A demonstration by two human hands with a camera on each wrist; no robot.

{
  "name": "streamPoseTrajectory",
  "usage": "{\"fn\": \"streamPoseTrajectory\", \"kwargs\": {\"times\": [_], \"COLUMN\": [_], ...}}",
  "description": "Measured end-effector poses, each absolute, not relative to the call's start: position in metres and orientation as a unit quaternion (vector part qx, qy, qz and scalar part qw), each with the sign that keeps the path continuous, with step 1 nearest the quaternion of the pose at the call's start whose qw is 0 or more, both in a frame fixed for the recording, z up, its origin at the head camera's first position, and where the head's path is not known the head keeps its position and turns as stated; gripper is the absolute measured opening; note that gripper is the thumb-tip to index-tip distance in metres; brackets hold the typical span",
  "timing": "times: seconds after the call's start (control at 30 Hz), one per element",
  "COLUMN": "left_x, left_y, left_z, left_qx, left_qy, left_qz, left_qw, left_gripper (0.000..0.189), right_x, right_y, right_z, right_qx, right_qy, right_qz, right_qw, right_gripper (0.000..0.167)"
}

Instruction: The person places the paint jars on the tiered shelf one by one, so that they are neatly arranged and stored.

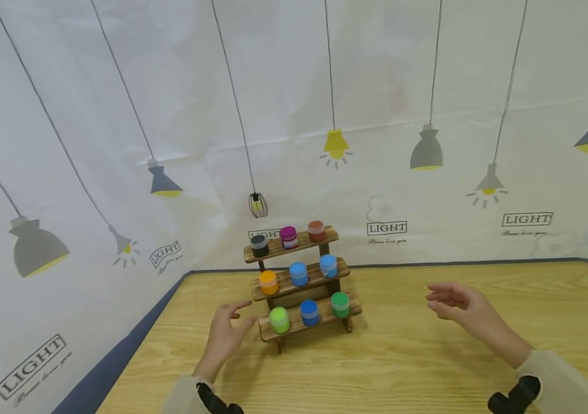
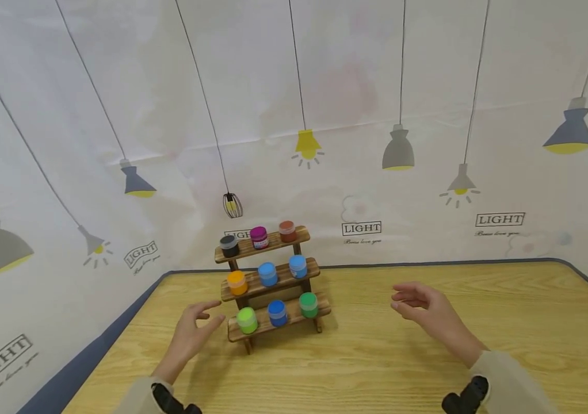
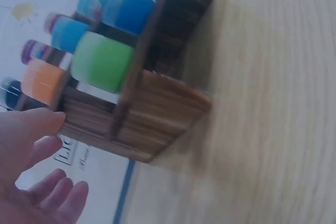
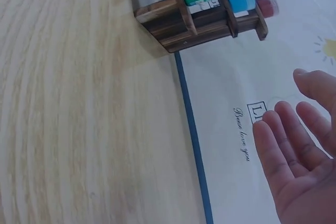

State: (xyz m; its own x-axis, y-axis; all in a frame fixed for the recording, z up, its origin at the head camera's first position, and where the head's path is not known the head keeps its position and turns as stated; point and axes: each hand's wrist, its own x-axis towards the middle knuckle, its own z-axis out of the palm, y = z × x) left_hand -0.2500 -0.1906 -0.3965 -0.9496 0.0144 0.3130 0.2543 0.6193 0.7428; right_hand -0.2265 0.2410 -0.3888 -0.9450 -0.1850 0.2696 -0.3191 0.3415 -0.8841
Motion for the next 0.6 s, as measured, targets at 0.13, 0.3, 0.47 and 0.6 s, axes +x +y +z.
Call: {"fn": "streamPoseTrajectory", "kwargs": {"times": [0.13,0.3,0.47,0.6], "left_x": [-0.244,-0.242,-0.243,-0.247], "left_y": [-0.184,-0.154,-0.114,-0.081], "left_z": [-0.382,-0.365,-0.350,-0.340], "left_qx": [-0.073,-0.121,-0.205,-0.268], "left_qy": [-0.870,-0.833,-0.832,-0.862], "left_qz": [-0.447,-0.468,-0.434,-0.334], "left_qw": [0.193,0.268,0.279,0.272], "left_gripper": [0.031,0.031,0.032,0.036], "right_x": [-0.222,-0.219,-0.223,-0.226], "right_y": [0.250,0.261,0.268,0.272], "right_z": [-0.383,-0.369,-0.352,-0.337], "right_qx": [0.159,0.163,0.173,0.190], "right_qy": [-0.828,-0.833,-0.811,-0.788], "right_qz": [0.530,0.512,0.538,0.561], "right_qw": [0.093,0.134,0.154,0.167], "right_gripper": [0.039,0.030,0.028,0.032]}}
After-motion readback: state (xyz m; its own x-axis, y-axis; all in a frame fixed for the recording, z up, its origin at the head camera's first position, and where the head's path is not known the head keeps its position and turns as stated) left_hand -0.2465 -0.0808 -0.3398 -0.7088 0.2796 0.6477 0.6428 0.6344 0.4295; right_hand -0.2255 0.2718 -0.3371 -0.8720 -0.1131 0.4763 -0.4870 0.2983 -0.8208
